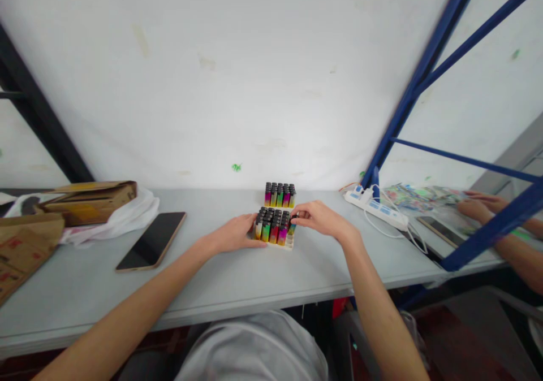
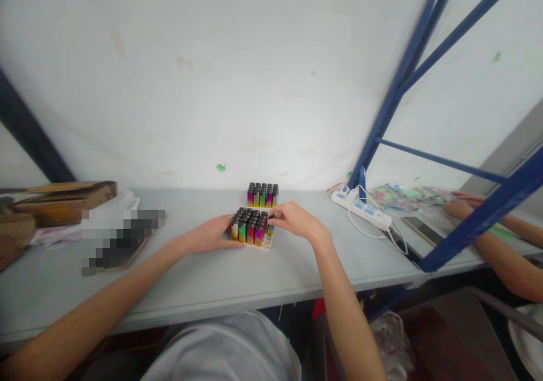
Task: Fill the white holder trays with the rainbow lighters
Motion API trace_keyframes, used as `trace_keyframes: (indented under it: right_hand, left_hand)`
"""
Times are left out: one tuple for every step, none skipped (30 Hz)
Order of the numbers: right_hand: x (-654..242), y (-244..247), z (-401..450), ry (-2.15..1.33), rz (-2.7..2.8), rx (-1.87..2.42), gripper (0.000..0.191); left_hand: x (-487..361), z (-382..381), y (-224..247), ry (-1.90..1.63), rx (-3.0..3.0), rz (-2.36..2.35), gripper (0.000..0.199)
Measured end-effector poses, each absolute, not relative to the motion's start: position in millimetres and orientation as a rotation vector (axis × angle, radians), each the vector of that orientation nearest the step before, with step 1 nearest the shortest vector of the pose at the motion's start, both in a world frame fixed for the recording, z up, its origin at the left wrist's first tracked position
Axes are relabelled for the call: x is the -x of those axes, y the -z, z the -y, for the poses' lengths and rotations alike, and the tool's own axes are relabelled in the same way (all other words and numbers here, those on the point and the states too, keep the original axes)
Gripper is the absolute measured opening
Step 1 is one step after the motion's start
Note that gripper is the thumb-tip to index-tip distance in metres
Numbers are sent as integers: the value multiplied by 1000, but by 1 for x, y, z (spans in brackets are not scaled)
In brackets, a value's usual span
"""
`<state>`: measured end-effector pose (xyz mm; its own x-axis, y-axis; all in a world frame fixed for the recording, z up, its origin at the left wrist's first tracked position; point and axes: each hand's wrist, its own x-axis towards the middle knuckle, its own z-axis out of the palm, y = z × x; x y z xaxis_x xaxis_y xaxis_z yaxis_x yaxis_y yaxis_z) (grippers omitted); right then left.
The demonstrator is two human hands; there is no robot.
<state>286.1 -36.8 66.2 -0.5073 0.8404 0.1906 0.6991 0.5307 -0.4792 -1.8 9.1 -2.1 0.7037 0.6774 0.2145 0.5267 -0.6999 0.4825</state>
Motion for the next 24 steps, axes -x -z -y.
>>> trace_keyframes:
  right_hand:
    - [-285,-66,37,-476,2370,1265,17]
    - [-285,-66,37,-471,2366,1268,16]
    - [-285,-66,36,-471,2361,1268,16]
    - [-284,-66,36,-476,2352,1266,16]
    - [-284,-66,36,-485,2342,1261,16]
    - [-285,-66,37,-496,2330,1257,17]
    - [-285,-66,37,-507,2319,1253,18]
    - [-285,-67,37,-516,2310,1251,19]
    - [-286,-67,37,-522,2303,1250,19]
    - [-286,-67,38,-527,2300,1252,19]
    - [-287,-68,38,-531,2298,1254,20]
    - [-289,-69,38,-530,2294,1256,20]
    - [-291,-70,38,-518,2289,1258,20]
    - [-295,-71,38,-494,2280,1265,21]
    - [-300,-73,38,-456,2268,1279,21]
    - [-306,-74,38,-407,2251,1303,21]
    - [-314,-75,38,-350,2230,1338,21]
    - [-324,-76,37,-292,2207,1386,21]
    - [-334,-76,36,-238,2179,1444,20]
    - [-344,-75,35,-189,2149,1514,19]
    - [-354,-73,33,-149,2119,1593,18]
    - [-363,-69,32,-128,2094,1675,17]
    - [-372,-66,30,-134,2079,1766,17]
    - [-378,-61,28,-171,2076,1875,19]
  left_hand:
    - [2,-9,2,-528,-2526,-937,69]
    - [2,-9,2,-522,-2527,-940,70]
    - [2,-10,2,-521,-2530,-941,69]
    - [2,-10,2,-522,-2533,-939,69]
    - [2,-10,2,-524,-2536,-935,69]
    - [2,-10,2,-529,-2538,-930,69]
    - [2,-10,2,-532,-2539,-925,69]
    - [2,-10,2,-534,-2540,-922,69]
    - [2,-10,2,-535,-2540,-921,70]
    - [2,-9,2,-536,-2540,-922,70]
    - [2,-9,2,-537,-2539,-924,69]
    - [1,-8,1,-535,-2538,-927,68]
    - [1,-8,1,-533,-2536,-931,67]
    - [1,-8,0,-533,-2534,-934,67]
    - [1,-7,0,-529,-2534,-937,67]
    - [1,-7,-1,-523,-2535,-941,67]
    - [1,-7,-1,-515,-2537,-946,67]
    - [1,-8,-1,-504,-2541,-951,67]
    - [1,-8,-1,-493,-2544,-957,67]
    - [2,-8,-1,-485,-2547,-962,66]
    - [2,-8,-1,-481,-2550,-965,66]
    - [2,-9,-1,-481,-2552,-968,67]
    - [2,-9,-1,-481,-2552,-974,68]
    - [2,-9,-1,-479,-2551,-980,69]
